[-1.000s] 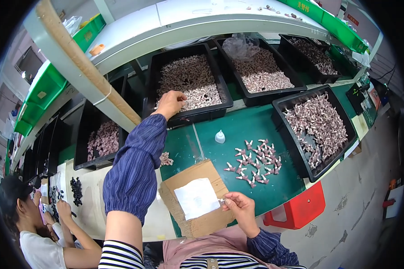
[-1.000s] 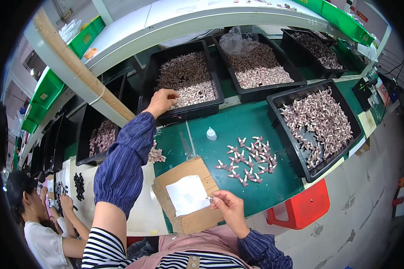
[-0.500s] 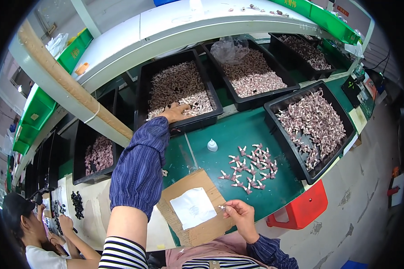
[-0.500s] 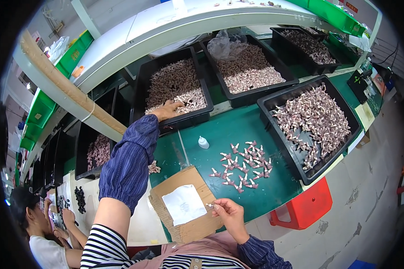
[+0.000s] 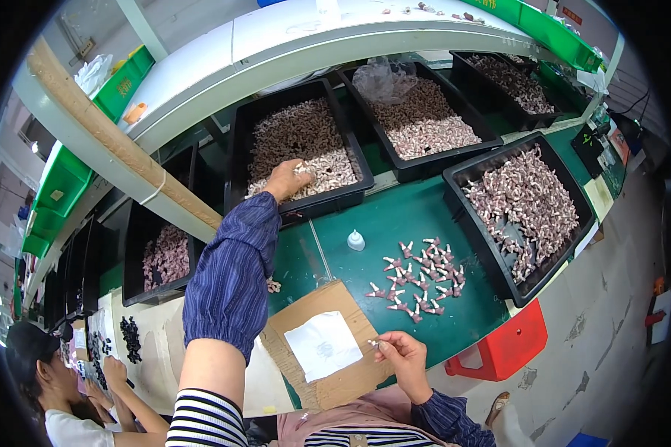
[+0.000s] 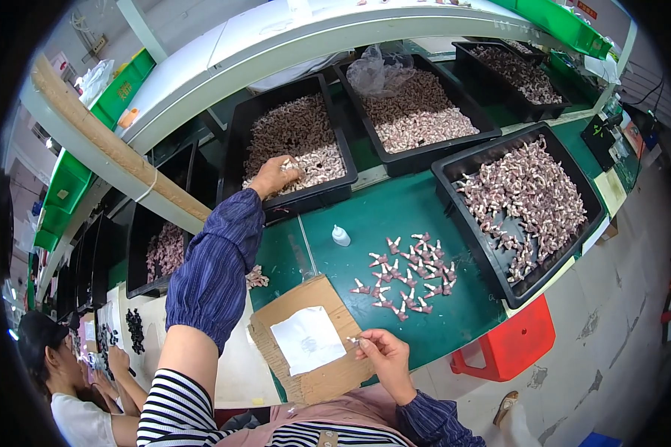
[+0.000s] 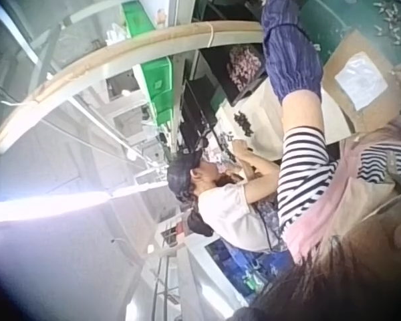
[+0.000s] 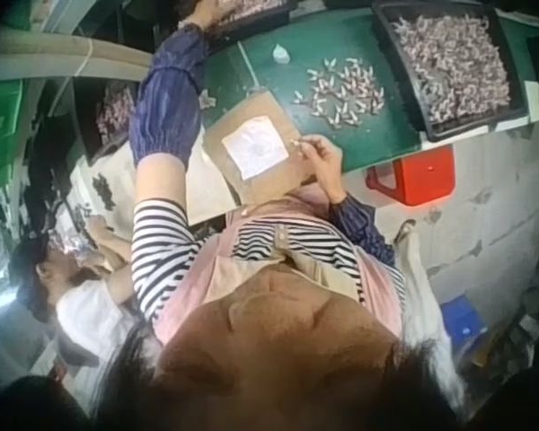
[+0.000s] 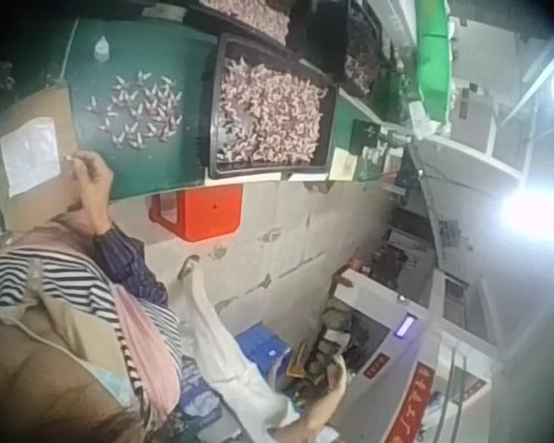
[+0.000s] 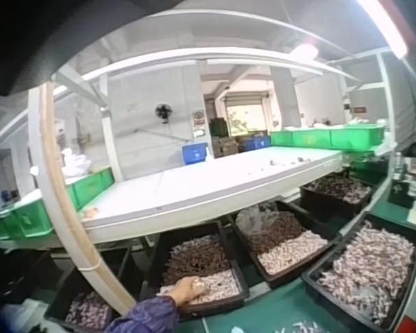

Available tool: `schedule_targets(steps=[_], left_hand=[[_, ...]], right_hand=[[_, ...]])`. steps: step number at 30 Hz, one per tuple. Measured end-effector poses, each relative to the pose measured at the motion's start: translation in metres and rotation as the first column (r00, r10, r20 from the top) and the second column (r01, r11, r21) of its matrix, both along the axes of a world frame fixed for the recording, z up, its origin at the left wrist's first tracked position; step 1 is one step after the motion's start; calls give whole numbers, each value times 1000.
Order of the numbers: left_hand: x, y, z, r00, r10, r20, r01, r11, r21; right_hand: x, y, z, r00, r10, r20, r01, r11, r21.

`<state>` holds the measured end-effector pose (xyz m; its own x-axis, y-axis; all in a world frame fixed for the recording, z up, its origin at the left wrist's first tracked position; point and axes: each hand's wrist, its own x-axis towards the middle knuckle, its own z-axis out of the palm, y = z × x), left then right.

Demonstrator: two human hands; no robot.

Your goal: The person assembles small toy parts by dipping components in glue on cardboard, joining pieces together by hand, and placing the assembled parts on the table.

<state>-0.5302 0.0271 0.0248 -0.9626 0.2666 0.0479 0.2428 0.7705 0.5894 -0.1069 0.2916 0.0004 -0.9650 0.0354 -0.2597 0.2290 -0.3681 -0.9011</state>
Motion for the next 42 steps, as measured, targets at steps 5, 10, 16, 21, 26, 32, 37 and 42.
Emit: schedule_targets(steps=[5, 10, 16, 21, 26, 32, 37, 42], left_hand=[[21, 7, 34, 927, 94, 363, -273, 834, 480], [72, -19, 85, 943, -27, 332, -265, 542, 798], [215, -57, 106, 943, 106, 316, -330, 437, 837], [342, -130, 43, 800, 440, 407, -596, 512, 618], [390, -145, -7, 804, 518, -292, -561, 823, -87], [413, -141, -25, 756, 501, -422, -604, 783, -153], [430, -140, -16, 790, 511, -340, -589, 786, -187], [447, -144, -9, 808, 504, -305, -573, 793, -208]], right_hand=[[5, 3, -6, 1000, 4, 13, -4, 1000, 7], [8, 2, -3, 1000, 5, 6, -5, 1000, 19], [2, 3, 2, 1000, 1, -10, 0, 997, 82], [-2, 1, 1, 998, 17, -54, -11, 994, 109], [-1, 0, 1, 998, -12, -62, 20, 992, 121], [3, -5, 7, 996, 29, -81, -16, 988, 154], [1, -22, 22, 993, 22, -119, 5, 975, 221], [-2, -37, 27, 988, 81, -132, -48, 970, 237]])
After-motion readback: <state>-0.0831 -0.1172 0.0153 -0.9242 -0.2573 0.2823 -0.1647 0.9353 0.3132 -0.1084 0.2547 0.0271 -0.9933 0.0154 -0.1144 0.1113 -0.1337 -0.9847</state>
